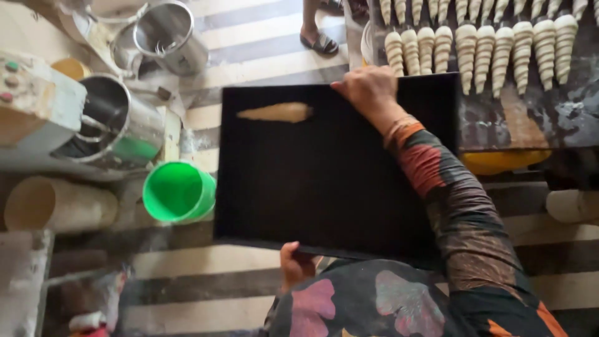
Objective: The person picks up spiral-shaped dough pieces from the floured work table one at a time and arranges them in rows on a black baking tray, repositioning them to fit. When the tray is filled, the person carries it away and returns with an empty tray to continue filling.
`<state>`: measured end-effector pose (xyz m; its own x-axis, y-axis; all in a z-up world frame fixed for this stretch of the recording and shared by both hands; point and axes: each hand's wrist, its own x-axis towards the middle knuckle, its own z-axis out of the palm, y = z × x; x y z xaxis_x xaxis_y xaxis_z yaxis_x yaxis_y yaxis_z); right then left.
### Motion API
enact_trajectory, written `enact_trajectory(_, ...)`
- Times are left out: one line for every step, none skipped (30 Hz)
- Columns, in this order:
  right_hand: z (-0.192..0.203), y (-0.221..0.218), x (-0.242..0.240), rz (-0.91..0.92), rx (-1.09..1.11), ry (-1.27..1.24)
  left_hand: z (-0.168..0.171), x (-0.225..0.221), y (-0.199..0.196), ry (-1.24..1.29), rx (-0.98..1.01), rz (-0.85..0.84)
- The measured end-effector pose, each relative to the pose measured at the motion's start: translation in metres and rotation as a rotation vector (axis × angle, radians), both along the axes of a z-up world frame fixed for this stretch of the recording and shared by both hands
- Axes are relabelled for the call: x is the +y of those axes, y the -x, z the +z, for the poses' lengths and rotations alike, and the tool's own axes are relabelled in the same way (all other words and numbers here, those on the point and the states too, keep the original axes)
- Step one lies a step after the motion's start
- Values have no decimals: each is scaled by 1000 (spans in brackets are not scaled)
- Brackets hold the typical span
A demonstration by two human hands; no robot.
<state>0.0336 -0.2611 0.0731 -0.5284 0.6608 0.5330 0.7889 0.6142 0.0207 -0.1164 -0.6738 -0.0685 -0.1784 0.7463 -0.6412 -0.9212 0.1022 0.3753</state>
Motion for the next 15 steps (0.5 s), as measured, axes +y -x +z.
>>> enact_trajectory(20,20,0,-14,0,-9,-15,-7,27,-9,0,-14)
enact_trajectory(37,37,-2,73,-10,-15,-29,-16,54,-58,14,79)
enact_trajectory(53,53,-3,160,-20,-21,-46,-24,80,-107,28,171)
enact_trajectory(65,54,-1,144,-22,-14,-45,-30,101,-100,24,155)
enact_trajectory(77,54,2,193,-52,2,-45,-34,121,-131,77,192)
enact_trajectory(88,54,6,245,-80,19,-45,-38,140,-162,131,231)
enact_trajectory(87,45,19,232,-81,26,-28,-34,148,-156,128,217)
enact_trajectory(85,35,35,218,-89,175,-12,-29,154,-29,190,285)
enact_trajectory(84,24,50,202,-95,323,4,-23,159,98,253,351)
enact_trajectory(83,5,62,194,-100,331,4,-24,165,104,248,343)
enact_trajectory(81,-15,74,224,-9,371,5,-23,170,75,294,402)
enact_trajectory(81,-35,91,258,81,406,4,-20,174,40,340,467)
enact_trajectory(75,-54,103,255,76,409,7,-19,174,44,334,465)
enact_trajectory(69,-74,118,224,85,414,9,-16,173,157,309,504)
enact_trajectory(63,-93,135,192,95,419,10,-12,171,271,281,540)
